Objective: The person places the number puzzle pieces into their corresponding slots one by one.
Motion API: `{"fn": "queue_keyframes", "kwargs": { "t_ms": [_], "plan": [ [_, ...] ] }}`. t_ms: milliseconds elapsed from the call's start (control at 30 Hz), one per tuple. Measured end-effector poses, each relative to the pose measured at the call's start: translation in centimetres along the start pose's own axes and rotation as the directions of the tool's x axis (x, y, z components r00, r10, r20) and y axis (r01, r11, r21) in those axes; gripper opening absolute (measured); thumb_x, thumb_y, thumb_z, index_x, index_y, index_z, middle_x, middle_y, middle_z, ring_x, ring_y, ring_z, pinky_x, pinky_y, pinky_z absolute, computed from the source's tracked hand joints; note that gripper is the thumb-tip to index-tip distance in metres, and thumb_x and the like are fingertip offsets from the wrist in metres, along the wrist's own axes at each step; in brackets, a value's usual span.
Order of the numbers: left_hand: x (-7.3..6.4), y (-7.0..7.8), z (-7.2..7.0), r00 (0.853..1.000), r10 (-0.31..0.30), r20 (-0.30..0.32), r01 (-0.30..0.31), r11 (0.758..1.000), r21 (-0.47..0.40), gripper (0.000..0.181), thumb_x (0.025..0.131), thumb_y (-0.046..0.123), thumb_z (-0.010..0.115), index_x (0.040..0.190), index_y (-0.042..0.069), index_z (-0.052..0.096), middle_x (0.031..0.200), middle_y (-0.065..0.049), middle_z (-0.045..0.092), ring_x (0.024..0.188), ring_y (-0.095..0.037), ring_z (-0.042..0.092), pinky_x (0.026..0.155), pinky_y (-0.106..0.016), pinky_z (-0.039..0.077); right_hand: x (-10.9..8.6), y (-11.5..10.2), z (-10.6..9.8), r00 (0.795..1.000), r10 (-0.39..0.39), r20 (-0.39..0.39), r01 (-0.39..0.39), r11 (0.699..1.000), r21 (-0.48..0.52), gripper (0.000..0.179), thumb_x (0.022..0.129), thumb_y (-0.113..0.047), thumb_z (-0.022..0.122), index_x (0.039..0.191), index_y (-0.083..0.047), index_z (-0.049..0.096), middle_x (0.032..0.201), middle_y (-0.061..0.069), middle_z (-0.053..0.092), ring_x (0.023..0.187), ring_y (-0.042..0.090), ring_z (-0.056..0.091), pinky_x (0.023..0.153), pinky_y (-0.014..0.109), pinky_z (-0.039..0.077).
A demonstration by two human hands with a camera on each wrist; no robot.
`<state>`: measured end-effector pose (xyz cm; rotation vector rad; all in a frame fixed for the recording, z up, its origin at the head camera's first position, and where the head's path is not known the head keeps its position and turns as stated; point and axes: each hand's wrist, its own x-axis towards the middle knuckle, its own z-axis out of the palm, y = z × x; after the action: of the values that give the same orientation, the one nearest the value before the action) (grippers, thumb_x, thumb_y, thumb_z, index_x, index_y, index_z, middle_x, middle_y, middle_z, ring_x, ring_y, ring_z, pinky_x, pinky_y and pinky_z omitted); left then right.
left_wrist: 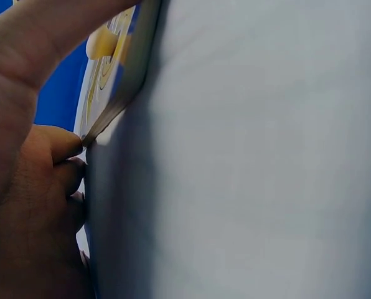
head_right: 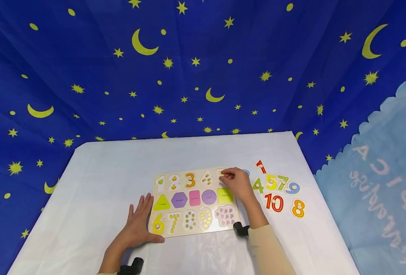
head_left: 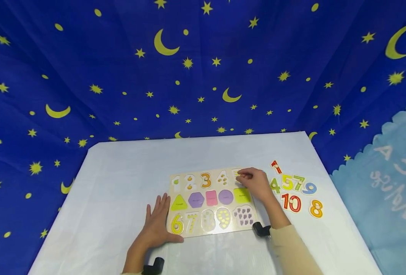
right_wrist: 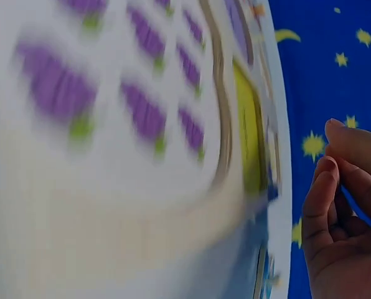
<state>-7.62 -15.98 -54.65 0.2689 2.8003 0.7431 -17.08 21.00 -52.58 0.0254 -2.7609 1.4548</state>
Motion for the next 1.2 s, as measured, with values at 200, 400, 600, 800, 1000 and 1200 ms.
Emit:
{"fn": "queue_keyframes", "kwargs": {
  "t_ms": [200,400,600,800,1000,1200],
  "plan": [
    [-0.2,-0.2,0.1,1.000,-0.013,0.020,0.013,1.000,0.025,0.150,0.039,0.074,0.081,0.155,0.008,0.013,0.160,-0.009,0.008,0.145,-0.028,-0.004,0.111,-0.056,-0.009,-0.4,1.8,-1.8,0.990,0.124,-0.064,-0.123,0.992,0.021,0.026,0.084,-0.027,0.075,0.105,-0.011,0.072,0.088,0.002,0.067,0.076,0.017,0.060,0.064,0.028,0.051],
    [-0.1,0.0,-0.3,1.000,0.027,-0.003,-0.027,0.999,0.022,0.147,0.042,0.071,0.082,0.154,0.006,0.014,0.160,-0.010,0.008,0.145,-0.029,-0.003,0.111,-0.055,-0.008,-0.1,2.7,-3.5,0.983,0.100,-0.155,-0.103,0.995,-0.011,0.026,0.085,-0.025,0.075,0.106,-0.010,0.072,0.088,0.003,0.068,0.077,0.017,0.061,0.060,0.023,0.050],
    [0.1,0.1,-0.4,1.000,0.021,0.007,-0.021,1.000,0.012,0.145,0.044,0.069,0.083,0.154,0.006,0.013,0.160,-0.010,0.007,0.145,-0.029,-0.004,0.110,-0.056,-0.009,0.3,3.8,-4.7,0.990,0.074,-0.119,-0.085,0.992,-0.089,0.026,0.086,-0.024,0.074,0.107,-0.010,0.072,0.087,0.002,0.066,0.075,0.018,0.057,0.058,0.025,0.049],
    [0.2,0.2,-0.3,1.000,0.017,0.009,-0.017,1.000,0.019,0.145,0.044,0.068,0.084,0.154,0.007,0.012,0.160,-0.009,0.006,0.146,-0.027,-0.005,0.111,-0.055,-0.008,0.1,5.4,-5.4,0.991,0.103,-0.087,-0.114,0.985,-0.129,0.028,0.084,-0.026,0.075,0.107,-0.009,0.072,0.087,0.002,0.066,0.075,0.018,0.056,0.063,0.028,0.046],
    [0.0,0.2,-0.3,1.000,-0.002,0.014,0.002,1.000,0.023,0.145,0.043,0.067,0.084,0.154,0.007,0.014,0.160,-0.010,0.008,0.146,-0.028,-0.004,0.111,-0.057,-0.007,0.1,5.8,-5.3,0.989,0.140,-0.052,-0.147,0.978,-0.146,0.028,0.085,-0.025,0.074,0.107,-0.009,0.071,0.087,0.003,0.065,0.077,0.019,0.056,0.066,0.029,0.045],
    [0.1,0.3,-0.4,0.999,-0.006,0.033,0.005,0.999,0.036,0.147,0.043,0.071,0.082,0.154,0.006,0.012,0.160,-0.011,0.006,0.145,-0.029,-0.005,0.110,-0.058,-0.007,0.2,5.9,-5.5,0.987,0.156,-0.021,-0.158,0.976,-0.151,0.028,0.086,-0.025,0.073,0.107,-0.007,0.071,0.086,0.004,0.065,0.076,0.020,0.056,0.067,0.031,0.045]
  ]
}}
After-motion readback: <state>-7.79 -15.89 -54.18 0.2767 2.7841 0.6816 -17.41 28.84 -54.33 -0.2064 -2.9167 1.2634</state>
